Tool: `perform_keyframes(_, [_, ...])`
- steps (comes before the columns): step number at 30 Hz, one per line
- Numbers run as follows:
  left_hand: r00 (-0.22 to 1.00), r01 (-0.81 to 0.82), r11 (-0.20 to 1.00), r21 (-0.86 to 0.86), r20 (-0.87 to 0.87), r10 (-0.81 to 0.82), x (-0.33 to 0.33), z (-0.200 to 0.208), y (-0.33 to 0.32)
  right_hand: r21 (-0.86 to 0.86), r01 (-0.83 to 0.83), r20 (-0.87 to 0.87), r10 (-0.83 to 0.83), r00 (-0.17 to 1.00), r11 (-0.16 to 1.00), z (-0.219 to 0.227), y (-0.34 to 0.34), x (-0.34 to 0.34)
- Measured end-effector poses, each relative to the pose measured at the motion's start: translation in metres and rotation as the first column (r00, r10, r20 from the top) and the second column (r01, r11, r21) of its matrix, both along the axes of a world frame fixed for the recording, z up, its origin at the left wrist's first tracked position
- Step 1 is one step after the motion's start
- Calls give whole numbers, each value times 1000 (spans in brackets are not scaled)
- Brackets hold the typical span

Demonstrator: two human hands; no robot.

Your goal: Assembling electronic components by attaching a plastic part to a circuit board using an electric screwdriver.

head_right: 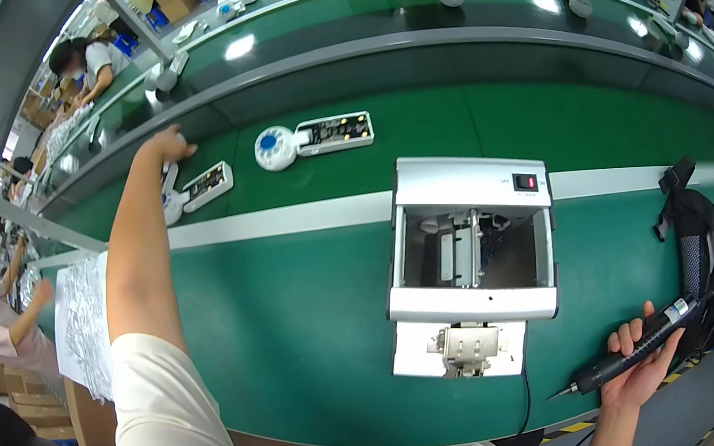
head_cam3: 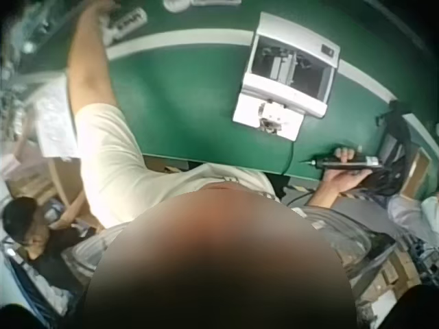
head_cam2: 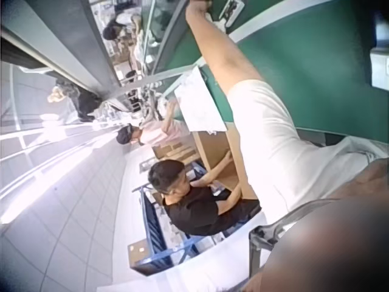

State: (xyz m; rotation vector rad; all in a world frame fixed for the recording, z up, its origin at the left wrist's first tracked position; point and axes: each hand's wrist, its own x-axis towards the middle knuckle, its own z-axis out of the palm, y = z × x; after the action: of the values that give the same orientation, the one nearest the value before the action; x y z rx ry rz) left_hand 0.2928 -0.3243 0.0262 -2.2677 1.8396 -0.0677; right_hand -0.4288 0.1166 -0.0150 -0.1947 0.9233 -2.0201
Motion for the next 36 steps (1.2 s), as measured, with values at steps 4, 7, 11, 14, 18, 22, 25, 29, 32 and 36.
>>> perform_keyframes(4, [998,-59,974,-219,-13,57,-12,33,25,-78,-109,-73,104,992,991,-3,11,-10])
perform_keyframes(7, [995,87,810,-580,19,-93,-54,89,61,-21,-12,-43,11,999,1000,6,11,-5])
perform_keyframes(11, [809,168,845,-507,-419,-412,-174,145,170,-75,-99,-25,98,995,992,2,20,-18])
perform_keyframes(14, [597,443,793,-419,-521,-609,-238,91,244,-165,-173,23,179,984,971,1,16,-22])
perform_keyframes(18, [576,317,941,-119,-764,-290,-303,41,324,39,2,50,-4,999,999,44,8,41])
perform_keyframes(22, [511,412,850,-329,-689,-515,-302,20,334,-118,-248,30,253,967,961,34,39,38])
perform_keyframes(25, [267,535,711,-456,-707,-654,-282,6,326,-434,-499,0,554,832,750,54,40,64])
perform_keyframes(29, [170,600,651,-465,-721,-672,-279,0,326,-476,-575,-433,392,812,665,104,27,117])
perform_keyframes(32, [219,624,667,-407,-728,-649,-284,6,329,-512,-549,-601,181,779,661,120,11,153])
perform_keyframes(36, [306,629,706,-325,-732,-609,-290,10,334,-566,-498,-725,-108,680,657,106,-8,176])
